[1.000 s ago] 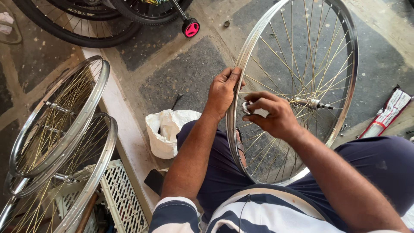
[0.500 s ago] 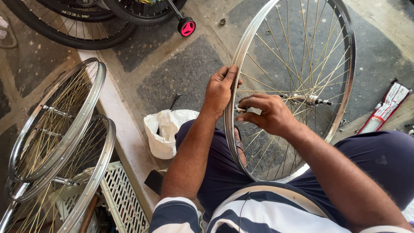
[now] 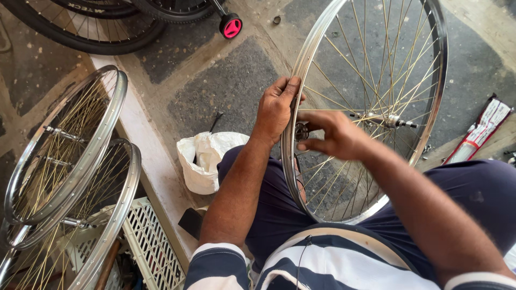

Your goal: The person sits on the ground and uses a small metal tool to tighten the nipples on the spokes of a bicycle wheel. They rotate the wheel to access different spokes and continue the tightening process.

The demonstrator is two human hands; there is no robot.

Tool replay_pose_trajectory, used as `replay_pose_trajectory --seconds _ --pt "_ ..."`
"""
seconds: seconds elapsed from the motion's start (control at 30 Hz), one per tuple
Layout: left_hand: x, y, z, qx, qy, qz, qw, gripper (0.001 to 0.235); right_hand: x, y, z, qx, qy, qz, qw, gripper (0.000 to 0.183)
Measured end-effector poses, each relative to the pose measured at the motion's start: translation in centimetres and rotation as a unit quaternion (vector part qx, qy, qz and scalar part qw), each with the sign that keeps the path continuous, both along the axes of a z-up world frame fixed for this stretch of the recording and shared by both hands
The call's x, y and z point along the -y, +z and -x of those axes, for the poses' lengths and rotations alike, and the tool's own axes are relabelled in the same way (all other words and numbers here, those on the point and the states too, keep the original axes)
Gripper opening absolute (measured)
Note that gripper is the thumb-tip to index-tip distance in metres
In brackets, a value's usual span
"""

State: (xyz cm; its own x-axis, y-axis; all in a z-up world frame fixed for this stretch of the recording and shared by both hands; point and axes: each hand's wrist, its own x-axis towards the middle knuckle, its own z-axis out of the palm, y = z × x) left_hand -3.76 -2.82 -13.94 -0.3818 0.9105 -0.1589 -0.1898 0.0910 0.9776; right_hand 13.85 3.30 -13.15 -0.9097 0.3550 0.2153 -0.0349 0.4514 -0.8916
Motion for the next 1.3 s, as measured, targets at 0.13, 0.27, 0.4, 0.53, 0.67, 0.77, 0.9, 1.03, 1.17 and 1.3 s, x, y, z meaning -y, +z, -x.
replay_pose_trajectory --seconds 0.13,0.27,0.4,0.53,0.67,0.77,0.9,1.03,1.17,1.3 --pt "-0.2 -0.2 -0.1 0.021 0.014 0.0 1.0 0.031 -0.3 0.0 0.4 0.078 -0.011 -0.091 0.993 0.041" --pt "-0.4 -1.4 0.2 0.051 0.013 -0.022 0.998 0.031 3.3 -0.6 1.4 -0.02 -0.176 -0.363 0.915 0.022" --pt "-0.4 0.4 -0.2 0.087 -0.009 -0.063 0.994 0.031 3.6 1.1 1.3 -0.109 -0.168 -0.388 0.9 0.02" --pt "0.0 4.1 0.5 0.154 -0.079 -0.081 0.982 0.046 3.5 2.6 -0.2 -0.07 -0.089 -0.218 0.969 0.022" --pt "-0.4 4.6 0.6 0.132 -0.081 -0.067 0.986 0.049 2.0 2.5 -0.9 -0.048 0.026 -0.034 0.998 0.022" --pt "-0.7 3.4 0.8 0.139 -0.082 -0.087 0.983 0.049 2.3 2.1 -1.5 -0.024 0.088 0.007 0.996 0.022" --pt "-0.6 1.2 0.7 0.127 -0.036 -0.05 0.99 0.041 2.9 1.8 -3.0 0.028 0.103 -0.095 0.99 0.022" --pt "-0.1 0.3 1.2 0.133 -0.051 -0.05 0.989 0.035 2.6 1.3 -4.6 0.021 0.023 -0.155 0.988 0.016" --pt "0.1 1.6 0.8 0.029 -0.008 0.031 0.999 0.034 3.3 0.7 -4.7 -0.034 -0.144 -0.138 0.979 0.017" --pt "-0.1 1.0 0.3 0.063 0.013 0.046 0.997 0.034 4.8 -0.8 -3.9 -0.043 -0.191 -0.113 0.974 0.019"
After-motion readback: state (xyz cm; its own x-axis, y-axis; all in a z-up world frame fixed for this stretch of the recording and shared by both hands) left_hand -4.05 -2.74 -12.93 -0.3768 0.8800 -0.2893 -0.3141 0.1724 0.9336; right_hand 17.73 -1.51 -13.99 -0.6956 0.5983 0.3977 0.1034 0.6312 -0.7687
